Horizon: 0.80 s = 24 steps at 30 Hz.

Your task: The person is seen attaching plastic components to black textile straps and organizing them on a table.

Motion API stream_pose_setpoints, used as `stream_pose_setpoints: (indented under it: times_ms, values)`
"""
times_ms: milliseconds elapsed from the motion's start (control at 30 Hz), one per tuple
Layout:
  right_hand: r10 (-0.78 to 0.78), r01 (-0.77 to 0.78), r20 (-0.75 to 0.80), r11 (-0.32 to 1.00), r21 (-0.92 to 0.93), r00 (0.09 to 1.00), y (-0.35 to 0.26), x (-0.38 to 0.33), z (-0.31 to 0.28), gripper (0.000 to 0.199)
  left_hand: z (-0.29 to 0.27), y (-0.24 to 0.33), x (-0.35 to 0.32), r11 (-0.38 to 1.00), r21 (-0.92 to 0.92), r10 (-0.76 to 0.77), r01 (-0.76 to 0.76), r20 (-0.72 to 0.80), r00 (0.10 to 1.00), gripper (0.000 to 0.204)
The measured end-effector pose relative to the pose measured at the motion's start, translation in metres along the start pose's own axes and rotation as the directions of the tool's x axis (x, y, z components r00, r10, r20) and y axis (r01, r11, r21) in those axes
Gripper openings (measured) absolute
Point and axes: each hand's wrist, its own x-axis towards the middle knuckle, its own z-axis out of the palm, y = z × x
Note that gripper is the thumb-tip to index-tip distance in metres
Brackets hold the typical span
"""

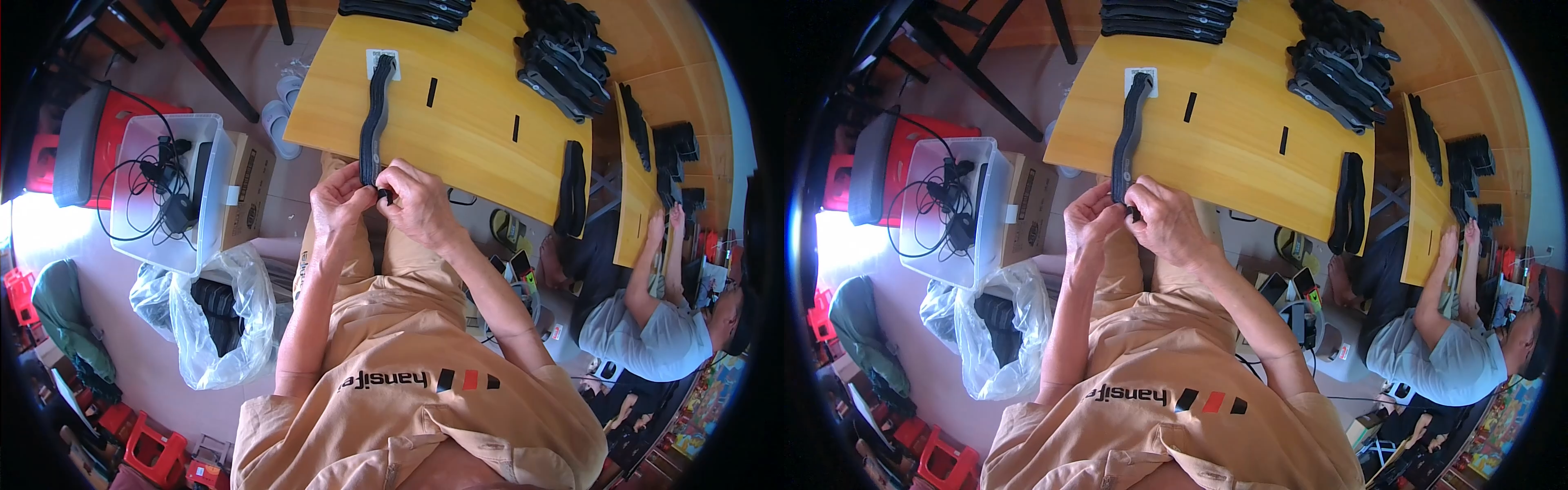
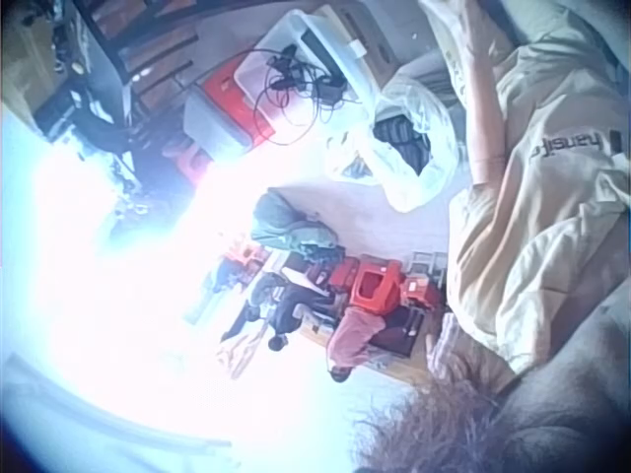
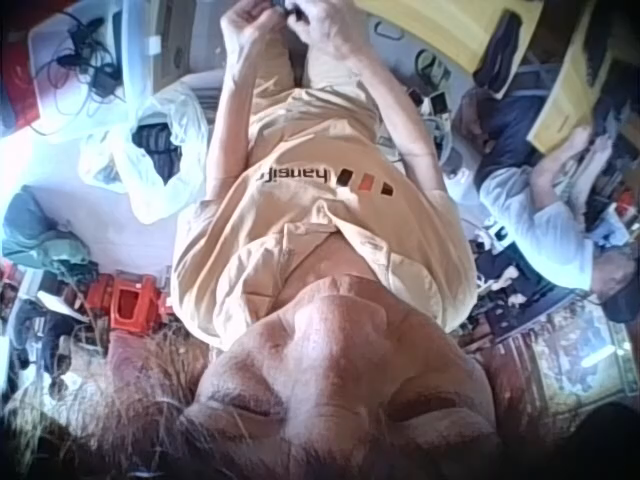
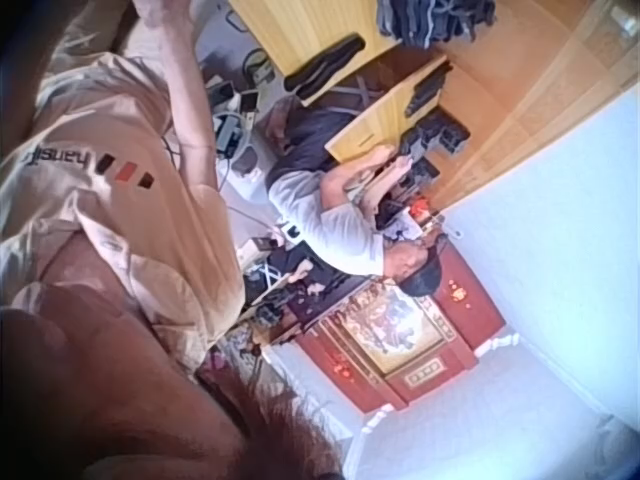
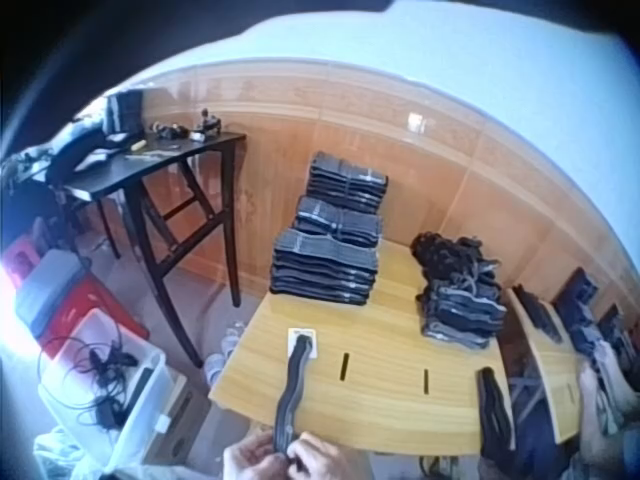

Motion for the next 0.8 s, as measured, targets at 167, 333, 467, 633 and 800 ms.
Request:
stream_pose_setpoints:
  times_ms: [167,333,467,633,800]
  values:
    - [-0.088,0.085,-0.013,0.984,-0.155,0.996,-0.001,-0.003,0.006,0.025,-0.001,-0.009,0.003,1.0,0.019,0.02,-0.019,-0.044,0.999,0.036]
    - [-0.062,0.058,-0.024,0.987,-0.15,0.998,0.002,-0.006,0.008,0.026,0.001,-0.013,0.003,1.0,-0.003,0.014,-0.015,-0.07,0.997,0.034]
    - [0.032,-0.034,-0.036,0.998,-0.049,0.999,0.008,-0.005,0.007,0.021,0.002,-0.013,0.004,0.995,-0.081,-0.07,0.064,-0.079,0.994,0.029]
    - [0.245,-0.256,0.075,0.921,0.294,0.967,0.018,-0.008,0.002,0.013,-0.004,-0.013,0.005,0.967,-0.197,-0.167,0.161,-0.015,0.986,0.033]
    - [0.308,-0.33,0.118,0.869,0.369,0.944,0.021,-0.012,0.004,0.013,-0.003,-0.012,0.004,0.995,0.011,-0.093,0.094,-0.059,0.994,0.031]
